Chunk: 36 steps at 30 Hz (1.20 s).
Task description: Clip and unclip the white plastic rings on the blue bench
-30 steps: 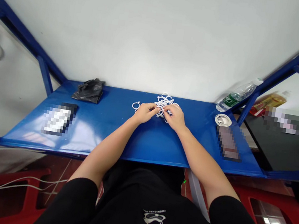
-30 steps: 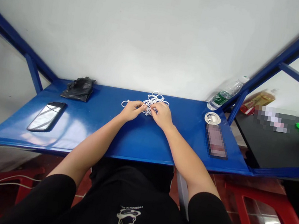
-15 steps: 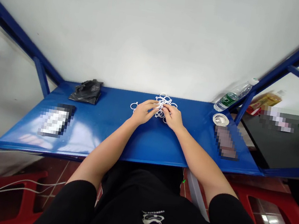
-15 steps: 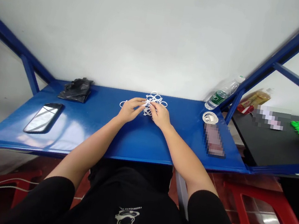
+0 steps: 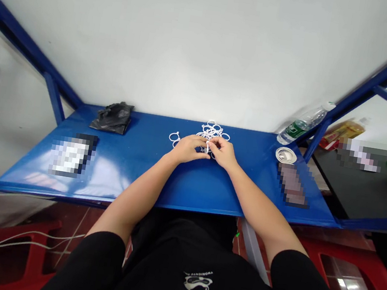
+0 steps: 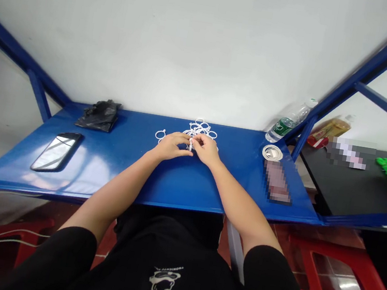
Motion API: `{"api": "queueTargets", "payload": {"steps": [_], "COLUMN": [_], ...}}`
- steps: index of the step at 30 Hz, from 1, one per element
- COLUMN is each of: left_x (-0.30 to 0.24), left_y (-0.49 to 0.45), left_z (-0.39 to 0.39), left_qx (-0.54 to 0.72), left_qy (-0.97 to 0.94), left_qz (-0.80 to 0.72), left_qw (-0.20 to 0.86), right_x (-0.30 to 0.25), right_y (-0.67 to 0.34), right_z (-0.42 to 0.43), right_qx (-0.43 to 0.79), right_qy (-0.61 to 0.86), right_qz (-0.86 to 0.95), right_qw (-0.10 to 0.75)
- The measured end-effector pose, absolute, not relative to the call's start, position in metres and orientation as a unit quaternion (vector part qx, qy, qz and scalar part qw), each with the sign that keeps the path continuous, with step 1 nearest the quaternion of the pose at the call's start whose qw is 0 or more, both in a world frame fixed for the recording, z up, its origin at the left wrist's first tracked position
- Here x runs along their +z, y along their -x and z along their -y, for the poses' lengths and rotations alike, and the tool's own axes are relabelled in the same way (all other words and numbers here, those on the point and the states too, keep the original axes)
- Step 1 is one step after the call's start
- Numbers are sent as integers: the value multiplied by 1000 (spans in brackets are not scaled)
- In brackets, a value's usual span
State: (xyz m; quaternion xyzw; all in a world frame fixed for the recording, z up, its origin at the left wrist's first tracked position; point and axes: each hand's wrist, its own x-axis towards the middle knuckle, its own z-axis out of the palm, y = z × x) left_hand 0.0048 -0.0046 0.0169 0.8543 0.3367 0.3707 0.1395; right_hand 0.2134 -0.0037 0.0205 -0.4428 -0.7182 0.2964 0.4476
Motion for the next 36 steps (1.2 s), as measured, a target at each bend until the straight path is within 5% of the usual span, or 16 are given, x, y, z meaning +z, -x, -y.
{"api": "queueTargets", "payload": {"steps": [28, 36], "left_x": [13, 25], "left_y": [-24, 3], "left_z": [6, 1], "left_qx": [407, 356], "left_qy": [-805, -810], "left_qz": [-425, -465], "left_qw": [72, 30], "right_x": [10, 25], "right_y": [-218, -225], "right_z": [-7, -4], "right_qx": [371, 205], "right_qy": [403, 426], "right_qz": [680, 744], "right_qw": [488, 473]}}
